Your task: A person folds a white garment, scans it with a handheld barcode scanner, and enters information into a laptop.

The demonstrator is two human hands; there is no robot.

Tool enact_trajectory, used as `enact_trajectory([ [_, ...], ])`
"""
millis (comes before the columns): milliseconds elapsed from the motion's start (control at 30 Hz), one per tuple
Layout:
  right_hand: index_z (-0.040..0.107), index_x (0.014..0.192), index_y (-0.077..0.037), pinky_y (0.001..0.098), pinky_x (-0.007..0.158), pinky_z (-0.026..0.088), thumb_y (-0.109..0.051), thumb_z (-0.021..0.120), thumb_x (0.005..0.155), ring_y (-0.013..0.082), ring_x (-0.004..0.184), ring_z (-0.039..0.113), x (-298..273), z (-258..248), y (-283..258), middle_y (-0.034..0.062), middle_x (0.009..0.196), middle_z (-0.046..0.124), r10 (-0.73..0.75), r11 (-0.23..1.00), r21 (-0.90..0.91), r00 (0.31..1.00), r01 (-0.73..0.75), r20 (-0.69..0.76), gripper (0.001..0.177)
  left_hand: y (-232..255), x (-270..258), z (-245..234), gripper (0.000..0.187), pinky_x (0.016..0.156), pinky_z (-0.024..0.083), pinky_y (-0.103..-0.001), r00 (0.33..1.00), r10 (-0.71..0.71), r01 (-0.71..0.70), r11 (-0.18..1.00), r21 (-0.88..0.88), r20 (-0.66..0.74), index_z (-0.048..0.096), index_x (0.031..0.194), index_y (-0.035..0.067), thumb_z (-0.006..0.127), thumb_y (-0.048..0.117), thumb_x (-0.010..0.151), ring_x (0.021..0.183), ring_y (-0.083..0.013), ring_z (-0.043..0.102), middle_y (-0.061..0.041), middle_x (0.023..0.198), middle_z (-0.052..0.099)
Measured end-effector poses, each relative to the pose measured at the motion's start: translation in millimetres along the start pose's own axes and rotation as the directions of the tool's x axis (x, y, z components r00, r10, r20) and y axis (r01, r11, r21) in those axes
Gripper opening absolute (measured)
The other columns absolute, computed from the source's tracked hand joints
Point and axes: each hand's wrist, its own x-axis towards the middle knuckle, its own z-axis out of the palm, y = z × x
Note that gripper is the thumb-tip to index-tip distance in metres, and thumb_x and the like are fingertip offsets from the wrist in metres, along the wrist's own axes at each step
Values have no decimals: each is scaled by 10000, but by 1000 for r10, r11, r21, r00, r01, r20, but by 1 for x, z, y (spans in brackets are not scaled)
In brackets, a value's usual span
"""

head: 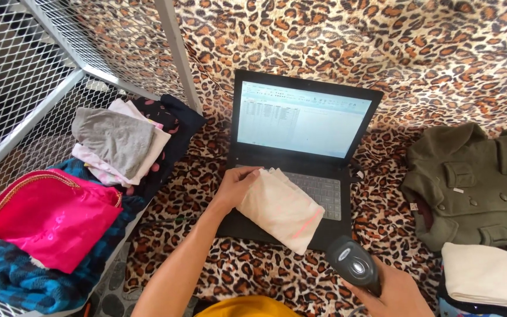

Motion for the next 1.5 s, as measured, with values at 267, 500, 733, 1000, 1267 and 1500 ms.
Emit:
enact_trajectory([
  [267, 716, 1323, -363, 364, 910, 667, -489, 826, 746, 145, 984, 854, -45, -16, -78, -66, 1104, 900, -188, 971, 135, 979, 198, -80, 601, -3, -2, 0, 355, 925, 575, -375, 1000, -3, 4, 996, -85, 7, 780, 1243, 89, 628, 274, 980, 1142, -236, 705, -86, 1276, 749],
  [500, 565, 1450, -443, 350, 1016, 624, -593, 738, 813, 133, 1134, 804, -27, -14, -55, -111, 1236, 835, -98, 995, -5, 994, 99, 56, 678, -6, 3, 1, 309, 884, 536, -352, 1000, -19, 18, 997, -76, -12, 807, 1202, 102, 628, 248, 996, 1102, -210, 686, -59, 1213, 755],
  [733, 555, 1372, -379, 322, 960, 632, -726, 719, 817, 152, 1040, 786, 13, 6, -2, -74, 1156, 799, -52, 974, -216, 994, 71, 94, 675, -5, 3, 1, 299, 912, 521, -320, 999, -19, 17, 998, -68, -26, 816, 1183, 102, 642, 241, 983, 1118, -189, 677, -55, 1220, 756],
  [1000, 709, 1296, -421, 385, 884, 662, -503, 871, 710, 147, 944, 866, -6, 9, -44, -107, 1048, 903, -304, 942, 121, 948, 314, -94, 614, -1, 0, -3, 281, 827, 601, -380, 994, -108, 108, 978, -179, 7, 804, 1198, 86, 639, 210, 1008, 999, -242, 735, -93, 1126, 781],
  [1267, 598, 1363, -449, 329, 941, 625, -673, 748, 802, 122, 1008, 806, 7, 3, -19, -123, 1133, 822, -80, 996, -37, 993, 83, 85, 622, 4, -5, -7, 379, 902, 546, -387, 997, -64, 66, 997, -41, 49, 766, 1291, 111, 640, 283, 977, 1134, -229, 695, -59, 1267, 741],
  [1500, 709, 1316, -486, 415, 1039, 613, -559, 916, 730, 157, 1056, 793, 2, 31, 8, -86, 1086, 864, 153, 962, 227, 988, -155, 26, 626, 19, -4, 12, 732, 1171, 376, -511, 956, 12, -172, 833, 526, 295, 358, 1608, 249, 637, 399, 947, 1522, -302, 347, -27, 1669, 360],
])
